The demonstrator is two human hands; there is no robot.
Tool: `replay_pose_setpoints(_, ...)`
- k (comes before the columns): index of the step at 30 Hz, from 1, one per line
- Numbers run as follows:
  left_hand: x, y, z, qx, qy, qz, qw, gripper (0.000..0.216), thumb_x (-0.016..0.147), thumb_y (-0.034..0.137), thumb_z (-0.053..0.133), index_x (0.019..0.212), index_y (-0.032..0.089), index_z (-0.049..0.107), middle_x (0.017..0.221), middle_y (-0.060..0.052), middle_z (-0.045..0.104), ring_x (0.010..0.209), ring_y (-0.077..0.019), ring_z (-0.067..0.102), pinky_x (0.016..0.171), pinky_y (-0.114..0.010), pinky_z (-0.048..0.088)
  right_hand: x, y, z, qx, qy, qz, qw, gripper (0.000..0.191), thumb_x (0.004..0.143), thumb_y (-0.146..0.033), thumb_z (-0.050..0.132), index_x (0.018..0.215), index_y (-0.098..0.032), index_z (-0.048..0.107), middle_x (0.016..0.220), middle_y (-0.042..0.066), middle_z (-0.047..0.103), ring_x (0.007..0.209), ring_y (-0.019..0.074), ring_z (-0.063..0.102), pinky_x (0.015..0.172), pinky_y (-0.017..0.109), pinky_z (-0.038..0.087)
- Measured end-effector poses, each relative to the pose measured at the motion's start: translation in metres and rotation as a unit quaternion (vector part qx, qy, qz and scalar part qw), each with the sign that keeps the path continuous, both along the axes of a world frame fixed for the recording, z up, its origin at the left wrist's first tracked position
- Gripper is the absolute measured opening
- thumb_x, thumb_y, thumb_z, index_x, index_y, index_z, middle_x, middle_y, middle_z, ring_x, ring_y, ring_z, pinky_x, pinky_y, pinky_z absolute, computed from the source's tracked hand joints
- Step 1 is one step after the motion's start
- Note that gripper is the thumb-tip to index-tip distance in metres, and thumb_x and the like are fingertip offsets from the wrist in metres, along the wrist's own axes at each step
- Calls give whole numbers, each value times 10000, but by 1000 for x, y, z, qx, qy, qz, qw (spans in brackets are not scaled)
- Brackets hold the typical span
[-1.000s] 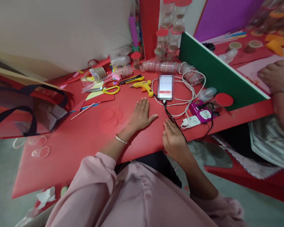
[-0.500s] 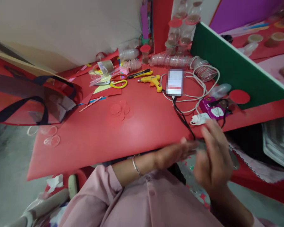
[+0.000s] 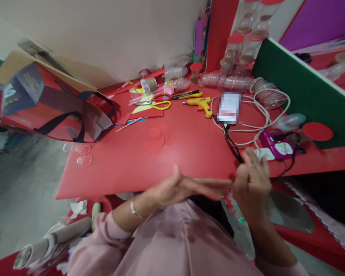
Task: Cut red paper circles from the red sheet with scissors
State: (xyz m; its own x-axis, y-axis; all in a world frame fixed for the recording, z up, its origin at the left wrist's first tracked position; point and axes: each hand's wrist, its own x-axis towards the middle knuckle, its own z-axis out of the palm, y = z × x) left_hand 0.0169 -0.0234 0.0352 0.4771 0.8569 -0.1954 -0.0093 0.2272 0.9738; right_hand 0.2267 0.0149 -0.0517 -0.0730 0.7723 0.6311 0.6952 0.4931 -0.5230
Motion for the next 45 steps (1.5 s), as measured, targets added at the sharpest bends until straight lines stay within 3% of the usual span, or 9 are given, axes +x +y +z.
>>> replay_pose_setpoints(2,-65,1,-15,125,137,63,981,905,997,738,36,1381,235,683,1357,-163,718,1265,-311,688,1088,-541,531,-26,12,23,11,11,73,997,431,1020,-217,549,1444,-227,631,1350,128,731,1318,293,658,1223,581,396)
replay_pose_setpoints(6,-161,31,-56,232,430,258,833,891,768,785,710,1443,216,590,1609,-221,476,1542,-430,363,1230,-669,299,-91,45,54,-174,-31,311,934,349,953,-281,682,1298,-258,734,1422,95,692,1311,289,655,1131,476,517)
replay_pose_setpoints(11,-196,68,-103,267,577,242,733,1183,665,772,805,1592,169,384,1697,-283,281,1581,-466,249,1220,-715,246,-165,132,37,-353,51,303,884,330,875,-183,727,1197,-235,773,1199,105,781,1102,275,735,1070,484,531)
replay_pose_setpoints(17,-195,71,-114,267,578,237,733,1151,739,768,749,1626,182,310,1646,-271,398,1553,-442,337,1239,-719,191,-199,177,19,-519,328,222,757,319,880,-130,665,1187,-196,721,1318,106,720,1201,196,681,1084,421,527)
replay_pose_setpoints(25,-178,73,-115,314,522,187,771,802,916,654,633,1551,207,434,1543,-211,553,1501,-361,457,1255,-618,282,-200,162,21,-626,395,218,636,165,880,-162,715,1044,-186,711,1069,68,763,1022,180,741,1067,431,564)
replay_pose_setpoints(28,-176,73,-115,311,520,199,770,777,903,674,634,1513,215,487,1509,-205,575,1469,-370,492,1248,-622,299,-200,161,14,-622,390,236,637,190,879,-182,723,1069,-183,710,1093,86,768,1048,196,744,1047,430,583)
replay_pose_setpoints(34,-176,70,-111,330,507,215,767,1091,729,830,691,1571,194,417,1601,-250,459,1520,-422,401,1215,-615,359,-179,164,19,-534,307,230,754,306,889,-281,744,1185,-206,731,1199,98,751,1156,239,704,1059,468,570)
replay_pose_setpoints(38,-175,71,-110,344,523,164,763,1146,716,829,707,1616,214,355,1634,-229,441,1543,-420,369,1269,-649,235,-168,164,28,-551,313,248,733,309,909,-338,737,1198,-227,736,1294,100,726,1213,255,673,1028,472,590)
replay_pose_setpoints(45,-171,72,-112,343,502,156,778,887,889,640,688,1605,222,373,1593,-186,517,1515,-352,440,1268,-602,300,-183,156,11,-577,339,304,678,308,918,-376,744,1193,-237,748,1299,85,723,1183,228,688,1029,411,593)
